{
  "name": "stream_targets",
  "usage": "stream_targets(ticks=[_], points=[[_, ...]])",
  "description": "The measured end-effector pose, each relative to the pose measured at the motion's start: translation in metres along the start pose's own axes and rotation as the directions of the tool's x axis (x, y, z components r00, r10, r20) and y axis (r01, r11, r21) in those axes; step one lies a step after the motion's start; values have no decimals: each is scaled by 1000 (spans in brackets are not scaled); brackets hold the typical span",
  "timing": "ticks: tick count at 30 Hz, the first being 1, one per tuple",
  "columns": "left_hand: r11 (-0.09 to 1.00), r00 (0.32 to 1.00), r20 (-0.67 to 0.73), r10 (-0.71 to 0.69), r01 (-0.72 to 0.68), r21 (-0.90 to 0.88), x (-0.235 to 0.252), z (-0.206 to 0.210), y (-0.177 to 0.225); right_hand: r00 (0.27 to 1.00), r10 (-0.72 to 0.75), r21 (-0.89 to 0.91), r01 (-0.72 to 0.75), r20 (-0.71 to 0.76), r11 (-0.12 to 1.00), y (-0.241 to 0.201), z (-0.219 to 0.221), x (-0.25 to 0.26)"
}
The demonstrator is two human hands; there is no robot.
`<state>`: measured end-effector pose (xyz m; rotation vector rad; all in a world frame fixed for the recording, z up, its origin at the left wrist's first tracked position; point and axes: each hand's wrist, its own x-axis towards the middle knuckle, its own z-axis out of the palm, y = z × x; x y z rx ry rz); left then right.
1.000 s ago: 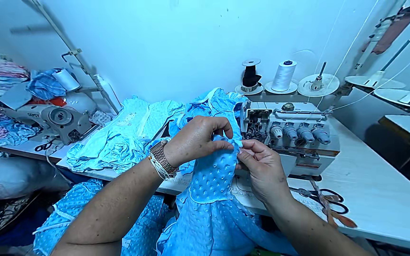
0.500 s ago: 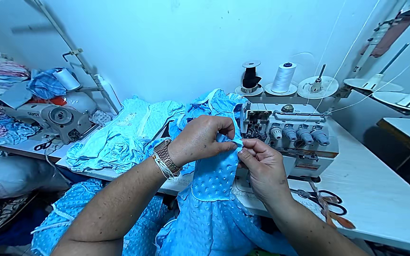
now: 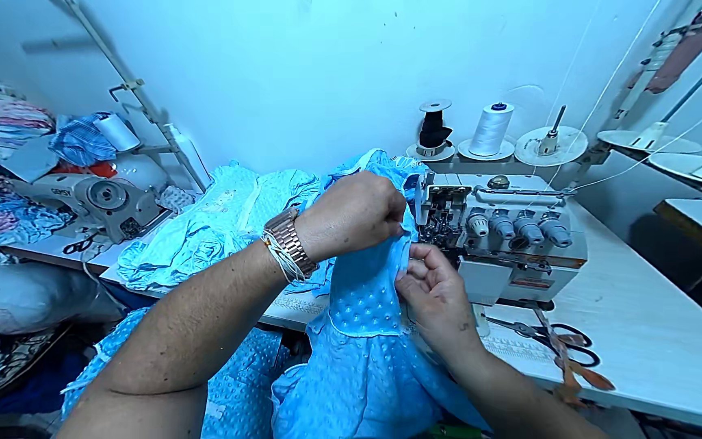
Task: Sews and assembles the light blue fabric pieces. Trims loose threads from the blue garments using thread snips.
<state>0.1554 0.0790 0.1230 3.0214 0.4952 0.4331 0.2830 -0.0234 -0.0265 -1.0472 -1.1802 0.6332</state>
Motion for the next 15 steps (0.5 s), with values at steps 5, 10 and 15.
stream_targets(ticks=[5,10,15], points=[[991,991,-108,-73,60,-122,-11,-7,-21,982,186,-6,-186,46,983,27,-4,-33],[969,979,-167,-114,72,-235,-21,5,-35,992,124,-69,-122,20,990,34,-16,-48],[945,974,-206,-90,18,-326,-21,12,-41,997,76,-130,-78,-22,988,46,-10,-57]])
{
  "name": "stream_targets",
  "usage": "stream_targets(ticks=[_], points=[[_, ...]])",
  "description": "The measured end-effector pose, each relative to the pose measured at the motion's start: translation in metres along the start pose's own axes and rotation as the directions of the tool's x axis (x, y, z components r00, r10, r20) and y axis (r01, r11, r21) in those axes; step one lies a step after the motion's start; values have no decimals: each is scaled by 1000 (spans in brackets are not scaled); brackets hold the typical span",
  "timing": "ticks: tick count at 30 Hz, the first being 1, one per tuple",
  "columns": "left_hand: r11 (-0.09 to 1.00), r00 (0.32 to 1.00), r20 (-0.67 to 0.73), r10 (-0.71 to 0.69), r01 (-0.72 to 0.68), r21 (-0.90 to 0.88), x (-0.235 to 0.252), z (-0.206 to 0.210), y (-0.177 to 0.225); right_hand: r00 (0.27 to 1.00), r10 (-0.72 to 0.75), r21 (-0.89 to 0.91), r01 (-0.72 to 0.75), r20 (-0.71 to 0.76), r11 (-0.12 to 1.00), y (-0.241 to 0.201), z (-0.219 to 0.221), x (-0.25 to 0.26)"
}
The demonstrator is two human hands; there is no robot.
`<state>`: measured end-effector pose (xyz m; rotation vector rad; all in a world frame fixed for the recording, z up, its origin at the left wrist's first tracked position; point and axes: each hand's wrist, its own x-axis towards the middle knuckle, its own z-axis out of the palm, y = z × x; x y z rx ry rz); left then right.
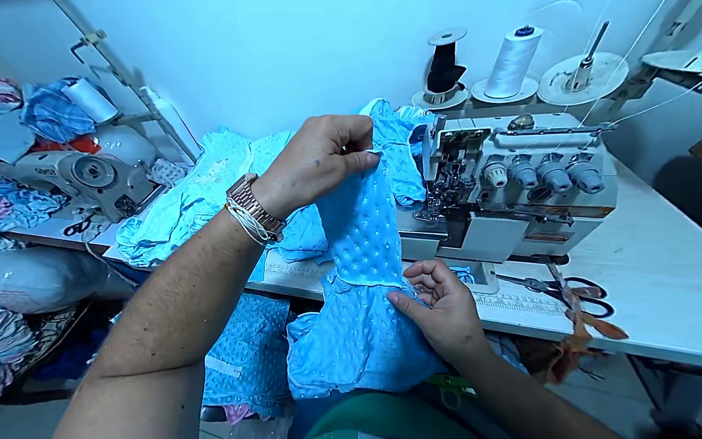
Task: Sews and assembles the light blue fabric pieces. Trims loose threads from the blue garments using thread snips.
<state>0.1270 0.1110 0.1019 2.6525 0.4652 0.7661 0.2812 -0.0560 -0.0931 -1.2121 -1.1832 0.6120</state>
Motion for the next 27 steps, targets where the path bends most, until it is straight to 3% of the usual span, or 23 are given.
stream_targets(ticks=[7,11,18,22,27], points=[[999,999,33,33,-32,-33,1,-7,3,981,-177,-82,171,-82,982,8,3,0],[994,993,47,104,-102,-45,1,-10,-1,961,-274,-169,265,-37,949,14,1,1],[982,979,85,185,-180,-61,1,-12,3,953,-300,-165,290,-39,943,10,-1,1],[977,973,101,209,-205,-48,1,-17,7,972,-223,-29,222,-75,975,3,0,2],[955,951,121,285,-271,-121,3,-22,6,999,9,27,-7,-42,1000,-4,-2,5]])
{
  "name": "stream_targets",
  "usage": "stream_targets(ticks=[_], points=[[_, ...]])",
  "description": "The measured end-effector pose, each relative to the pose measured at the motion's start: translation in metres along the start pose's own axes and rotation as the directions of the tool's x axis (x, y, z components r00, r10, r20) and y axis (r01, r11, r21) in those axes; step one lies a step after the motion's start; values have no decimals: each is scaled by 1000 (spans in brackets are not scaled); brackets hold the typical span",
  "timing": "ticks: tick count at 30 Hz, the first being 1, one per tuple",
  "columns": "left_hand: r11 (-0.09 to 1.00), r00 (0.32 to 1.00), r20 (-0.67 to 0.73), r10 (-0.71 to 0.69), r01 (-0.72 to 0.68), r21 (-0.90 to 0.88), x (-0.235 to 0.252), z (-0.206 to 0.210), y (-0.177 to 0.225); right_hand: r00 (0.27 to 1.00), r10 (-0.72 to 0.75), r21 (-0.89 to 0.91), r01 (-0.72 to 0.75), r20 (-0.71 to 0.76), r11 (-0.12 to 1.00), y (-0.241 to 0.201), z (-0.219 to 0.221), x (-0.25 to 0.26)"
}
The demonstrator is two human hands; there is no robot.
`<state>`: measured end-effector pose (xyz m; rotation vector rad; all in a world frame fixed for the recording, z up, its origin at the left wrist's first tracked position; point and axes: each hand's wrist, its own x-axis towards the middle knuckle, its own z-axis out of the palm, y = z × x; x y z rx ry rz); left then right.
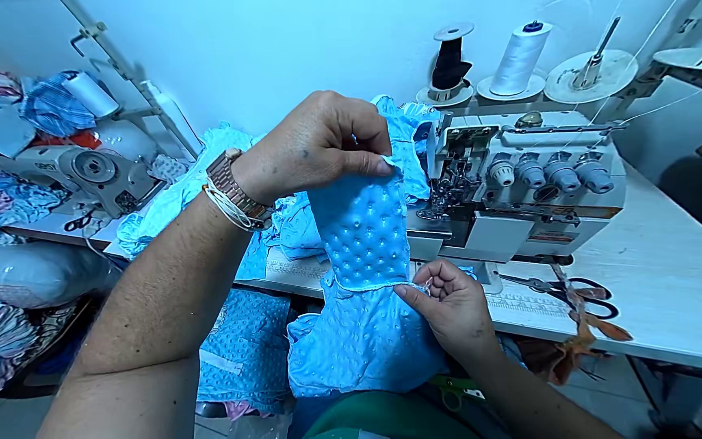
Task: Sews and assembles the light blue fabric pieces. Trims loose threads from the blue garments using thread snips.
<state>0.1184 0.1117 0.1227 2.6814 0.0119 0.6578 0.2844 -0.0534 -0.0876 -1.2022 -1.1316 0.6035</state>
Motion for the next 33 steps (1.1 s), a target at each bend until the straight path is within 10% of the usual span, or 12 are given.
stream_targets(ticks=[7,14,22,33], points=[[994,997,83,-10,1,106,19,8,-20,979,73,-169,-40,191,985,11,-7,0],[989,934,327,-146,147,21,40,105,-92,886,250,21,-280,390,960,58,-10,-35],[929,948,-48,-314,317,191,44,152,-89,927,133,117,-184,352,976,75,-37,-36],[920,968,-249,16,83,383,14,205,-63,954,-144,55,134,263,989,76,-53,-34]])
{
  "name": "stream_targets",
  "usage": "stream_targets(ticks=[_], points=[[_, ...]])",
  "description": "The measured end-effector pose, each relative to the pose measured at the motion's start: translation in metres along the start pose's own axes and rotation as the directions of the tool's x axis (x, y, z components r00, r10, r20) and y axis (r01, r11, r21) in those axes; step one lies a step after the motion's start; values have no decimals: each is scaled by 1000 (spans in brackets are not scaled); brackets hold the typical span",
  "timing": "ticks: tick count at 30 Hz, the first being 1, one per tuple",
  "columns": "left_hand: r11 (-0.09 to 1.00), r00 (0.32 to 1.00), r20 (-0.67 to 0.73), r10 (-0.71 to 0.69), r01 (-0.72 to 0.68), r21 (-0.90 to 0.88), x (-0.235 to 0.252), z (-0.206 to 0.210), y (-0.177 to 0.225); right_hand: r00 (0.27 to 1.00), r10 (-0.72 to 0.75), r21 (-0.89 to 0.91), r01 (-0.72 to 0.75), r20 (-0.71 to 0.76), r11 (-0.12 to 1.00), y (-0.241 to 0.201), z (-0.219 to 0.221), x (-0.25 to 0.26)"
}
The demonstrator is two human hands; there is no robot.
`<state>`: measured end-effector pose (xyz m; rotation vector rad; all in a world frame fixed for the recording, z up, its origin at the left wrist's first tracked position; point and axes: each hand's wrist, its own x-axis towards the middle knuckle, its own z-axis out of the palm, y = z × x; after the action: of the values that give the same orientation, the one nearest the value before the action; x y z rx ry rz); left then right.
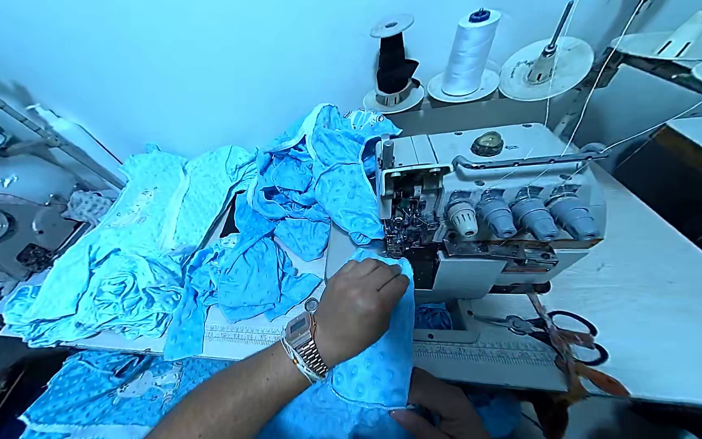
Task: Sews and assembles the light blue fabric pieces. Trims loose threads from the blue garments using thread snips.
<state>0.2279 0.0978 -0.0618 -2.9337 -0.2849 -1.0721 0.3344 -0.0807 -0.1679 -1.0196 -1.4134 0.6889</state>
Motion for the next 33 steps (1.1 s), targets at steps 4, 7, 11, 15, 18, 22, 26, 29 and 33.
stream_targets(ticks=[4,7,11,15,18,22,26,29,33], points=[[998,983,174,-55,55,1,-8,-7,5,996,-80,-142,76,-25,987,-2,-9,2],[999,968,246,-50,45,25,-9,-8,4,997,-74,-132,74,7,989,-2,-12,3],[999,974,223,-39,32,34,-11,-6,1,1000,23,-30,-22,15,999,-6,-13,3],[997,974,211,-77,74,18,-11,-7,-1,995,91,64,-94,45,993,-8,-15,1],[997,971,224,-78,80,3,-9,-8,-4,992,117,101,-122,50,987,-10,-15,-2],[985,985,98,-141,149,-84,-5,-5,-24,992,122,139,-120,-6,983,-10,-18,8],[979,978,127,-164,177,-99,11,-4,-52,986,161,84,-157,-50,984,-11,-22,30],[980,972,191,-140,164,-116,25,-2,-75,961,248,84,-239,-124,967,-17,-24,49],[983,970,222,-104,134,-127,42,6,-102,908,345,66,-340,-235,938,-27,-28,74]])
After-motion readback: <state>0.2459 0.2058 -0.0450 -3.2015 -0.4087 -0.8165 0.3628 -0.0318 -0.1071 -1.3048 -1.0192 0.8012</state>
